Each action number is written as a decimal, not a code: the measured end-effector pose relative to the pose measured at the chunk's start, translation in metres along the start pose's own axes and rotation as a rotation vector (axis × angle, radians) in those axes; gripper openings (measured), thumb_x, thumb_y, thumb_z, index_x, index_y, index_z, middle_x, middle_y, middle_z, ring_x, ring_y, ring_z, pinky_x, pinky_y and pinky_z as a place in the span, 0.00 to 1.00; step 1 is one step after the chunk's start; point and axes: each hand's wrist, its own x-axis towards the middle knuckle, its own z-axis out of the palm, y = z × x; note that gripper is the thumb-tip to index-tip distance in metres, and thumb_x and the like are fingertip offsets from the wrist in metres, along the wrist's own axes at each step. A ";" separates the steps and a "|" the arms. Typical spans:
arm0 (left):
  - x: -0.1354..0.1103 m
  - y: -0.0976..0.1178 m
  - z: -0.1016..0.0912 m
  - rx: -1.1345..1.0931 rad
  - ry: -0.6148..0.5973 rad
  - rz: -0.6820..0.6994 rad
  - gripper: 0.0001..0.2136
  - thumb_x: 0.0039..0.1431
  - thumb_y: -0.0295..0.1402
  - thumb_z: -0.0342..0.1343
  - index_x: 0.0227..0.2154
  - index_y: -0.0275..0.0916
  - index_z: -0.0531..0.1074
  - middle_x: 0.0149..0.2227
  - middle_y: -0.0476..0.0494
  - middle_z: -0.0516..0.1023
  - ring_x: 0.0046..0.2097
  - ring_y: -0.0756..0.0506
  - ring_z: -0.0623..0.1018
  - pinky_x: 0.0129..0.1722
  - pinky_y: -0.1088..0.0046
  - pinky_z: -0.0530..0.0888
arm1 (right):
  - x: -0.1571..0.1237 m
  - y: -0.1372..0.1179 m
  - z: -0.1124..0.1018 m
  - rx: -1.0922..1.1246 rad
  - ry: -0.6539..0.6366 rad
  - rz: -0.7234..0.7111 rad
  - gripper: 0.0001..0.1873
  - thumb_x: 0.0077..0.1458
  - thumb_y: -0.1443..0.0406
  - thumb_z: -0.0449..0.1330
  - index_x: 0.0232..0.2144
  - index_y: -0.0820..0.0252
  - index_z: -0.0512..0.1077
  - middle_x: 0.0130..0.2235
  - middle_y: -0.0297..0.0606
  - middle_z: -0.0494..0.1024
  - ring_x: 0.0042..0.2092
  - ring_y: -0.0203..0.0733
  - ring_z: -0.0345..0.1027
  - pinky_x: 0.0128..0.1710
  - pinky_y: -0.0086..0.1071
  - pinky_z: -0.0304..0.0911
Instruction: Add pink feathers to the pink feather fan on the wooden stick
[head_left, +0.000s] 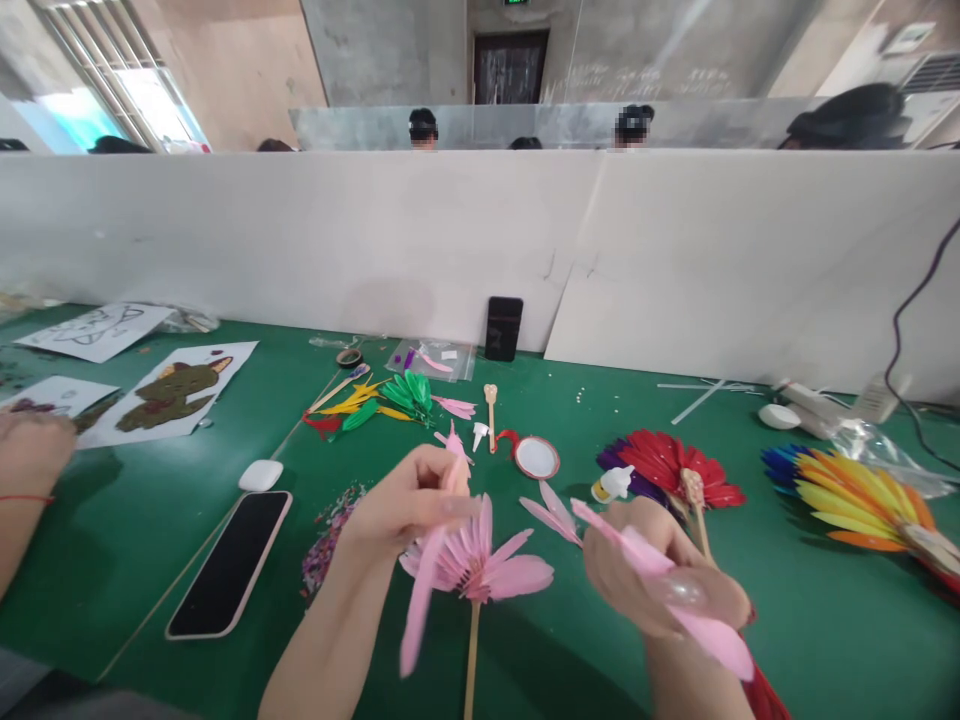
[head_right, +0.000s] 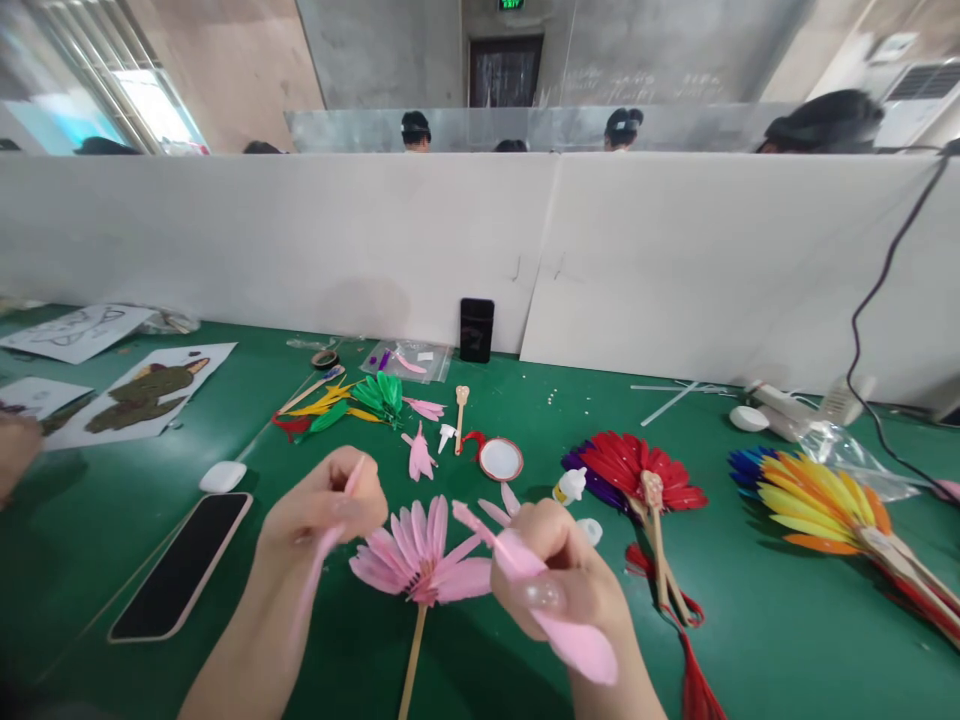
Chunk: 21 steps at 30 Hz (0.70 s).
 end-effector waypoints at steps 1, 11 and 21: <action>0.001 0.002 -0.001 0.126 0.097 0.013 0.23 0.42 0.45 0.61 0.12 0.38 0.54 0.11 0.58 0.51 0.15 0.58 0.50 0.16 0.77 0.48 | 0.000 -0.002 -0.002 -0.020 -0.020 -0.033 0.28 0.47 0.58 0.57 0.05 0.59 0.49 0.06 0.28 0.51 0.10 0.25 0.45 0.11 0.20 0.42; 0.034 -0.025 -0.030 1.285 0.493 -0.209 0.10 0.58 0.35 0.48 0.23 0.40 0.66 0.22 0.50 0.70 0.25 0.50 0.68 0.25 0.75 0.54 | -0.008 0.001 -0.010 -0.105 0.047 -0.007 0.23 0.51 0.59 0.54 0.09 0.59 0.56 0.11 0.29 0.56 0.12 0.27 0.47 0.12 0.24 0.43; 0.017 -0.007 0.003 0.717 0.426 0.180 0.17 0.61 0.44 0.45 0.25 0.37 0.66 0.19 0.53 0.62 0.22 0.53 0.63 0.24 0.78 0.60 | -0.007 -0.003 0.003 -0.161 0.254 0.172 0.24 0.46 0.53 0.59 0.10 0.60 0.59 0.11 0.28 0.54 0.14 0.27 0.44 0.15 0.27 0.37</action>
